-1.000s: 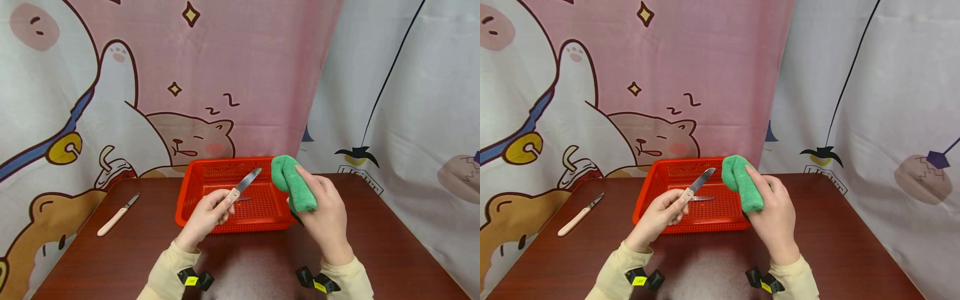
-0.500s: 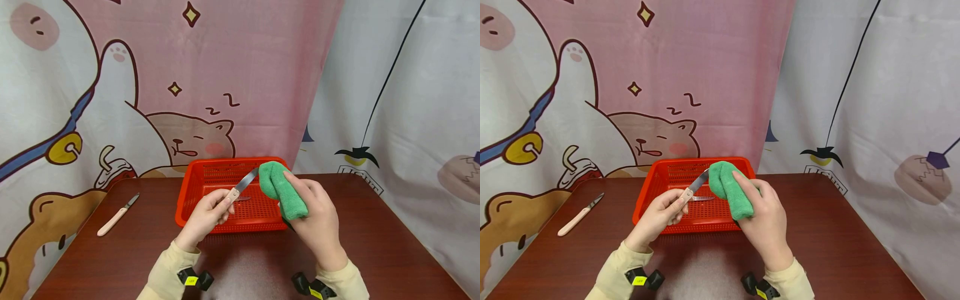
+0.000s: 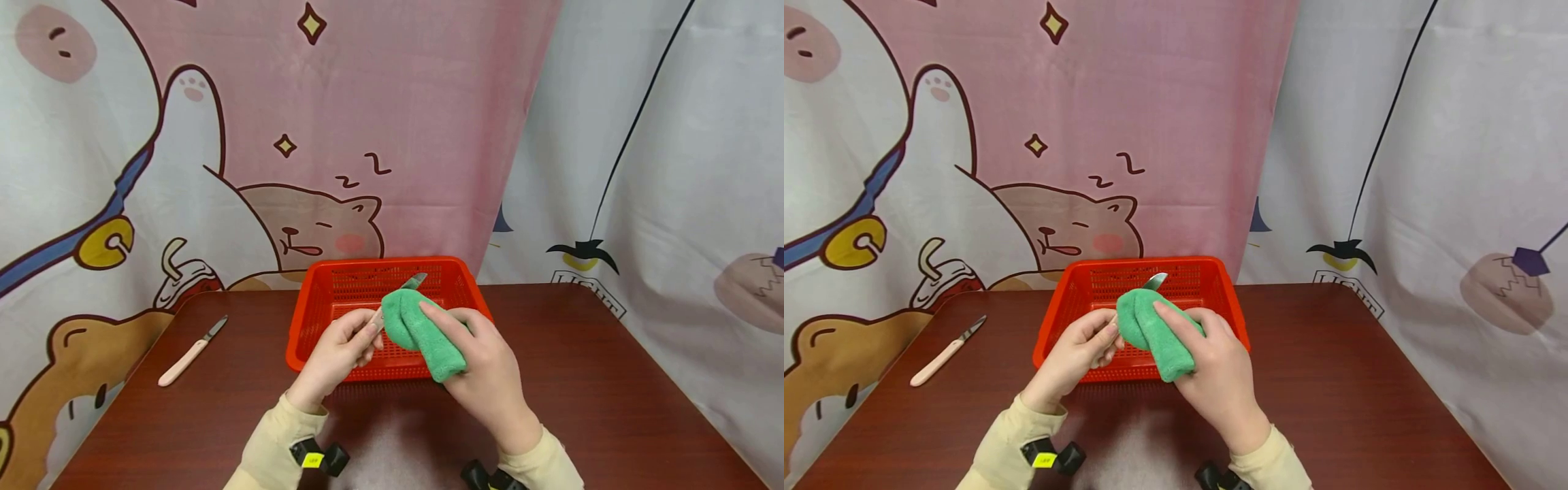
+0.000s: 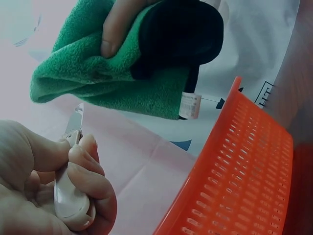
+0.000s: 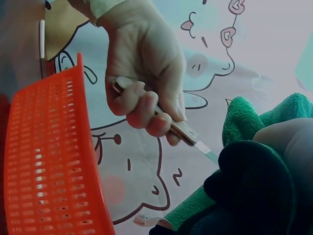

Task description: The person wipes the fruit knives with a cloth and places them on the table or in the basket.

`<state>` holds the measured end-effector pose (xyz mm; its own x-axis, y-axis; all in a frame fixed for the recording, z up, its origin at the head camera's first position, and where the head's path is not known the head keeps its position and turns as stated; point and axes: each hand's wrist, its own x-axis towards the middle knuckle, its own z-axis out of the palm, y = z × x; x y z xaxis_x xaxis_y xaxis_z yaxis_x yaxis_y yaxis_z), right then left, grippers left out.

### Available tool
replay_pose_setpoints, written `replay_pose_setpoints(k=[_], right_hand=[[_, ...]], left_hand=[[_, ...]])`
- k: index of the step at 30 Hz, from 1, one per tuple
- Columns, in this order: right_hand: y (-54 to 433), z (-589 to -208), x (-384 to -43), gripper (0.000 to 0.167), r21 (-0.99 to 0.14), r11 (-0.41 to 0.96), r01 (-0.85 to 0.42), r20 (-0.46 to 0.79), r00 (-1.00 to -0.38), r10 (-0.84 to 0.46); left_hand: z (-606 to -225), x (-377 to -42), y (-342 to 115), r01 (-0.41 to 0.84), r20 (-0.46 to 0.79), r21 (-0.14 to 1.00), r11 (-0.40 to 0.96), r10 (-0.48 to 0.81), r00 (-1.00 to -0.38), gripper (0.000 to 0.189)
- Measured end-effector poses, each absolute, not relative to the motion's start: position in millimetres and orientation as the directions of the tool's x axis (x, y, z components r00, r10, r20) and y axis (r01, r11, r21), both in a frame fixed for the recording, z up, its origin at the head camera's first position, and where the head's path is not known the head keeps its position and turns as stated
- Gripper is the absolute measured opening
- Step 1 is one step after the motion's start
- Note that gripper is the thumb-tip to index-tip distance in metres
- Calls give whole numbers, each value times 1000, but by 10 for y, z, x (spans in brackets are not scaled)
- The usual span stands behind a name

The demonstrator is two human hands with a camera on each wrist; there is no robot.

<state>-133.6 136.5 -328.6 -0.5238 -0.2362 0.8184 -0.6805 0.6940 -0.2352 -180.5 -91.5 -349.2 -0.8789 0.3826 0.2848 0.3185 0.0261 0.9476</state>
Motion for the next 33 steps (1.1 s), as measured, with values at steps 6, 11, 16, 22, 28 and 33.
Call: replay_pose_setpoints(k=[6,11,16,22,28,33], right_hand=[[1324,-3318,-1340,75,-206,703,-680,812,-520,-266],[1309,-3330,-1349,76,-172,718,-674,816,-506,-279],[1304,-3348,-1362,76,-177,729,-661,805,-523,-279],[1305,-3377,-1369,76,-191,744,-640,787,-553,-274],[1302,-3385,-1375,76,-199,754,-626,774,-572,-271],[1299,-3385,-1377,76,-201,757,-621,769,-579,-270]], left_hand=[[-3499,-1799,-898,346,310,938,25,391,-867,18],[-3498,-1782,-886,396,343,916,66,384,-857,15],[-3500,-1770,-873,390,337,918,74,375,-864,16],[-3505,-1760,-865,363,318,931,49,385,-866,17],[-3502,-1743,-859,341,304,940,21,401,-864,17],[-3490,-1726,-854,329,302,944,-4,401,-865,17]])
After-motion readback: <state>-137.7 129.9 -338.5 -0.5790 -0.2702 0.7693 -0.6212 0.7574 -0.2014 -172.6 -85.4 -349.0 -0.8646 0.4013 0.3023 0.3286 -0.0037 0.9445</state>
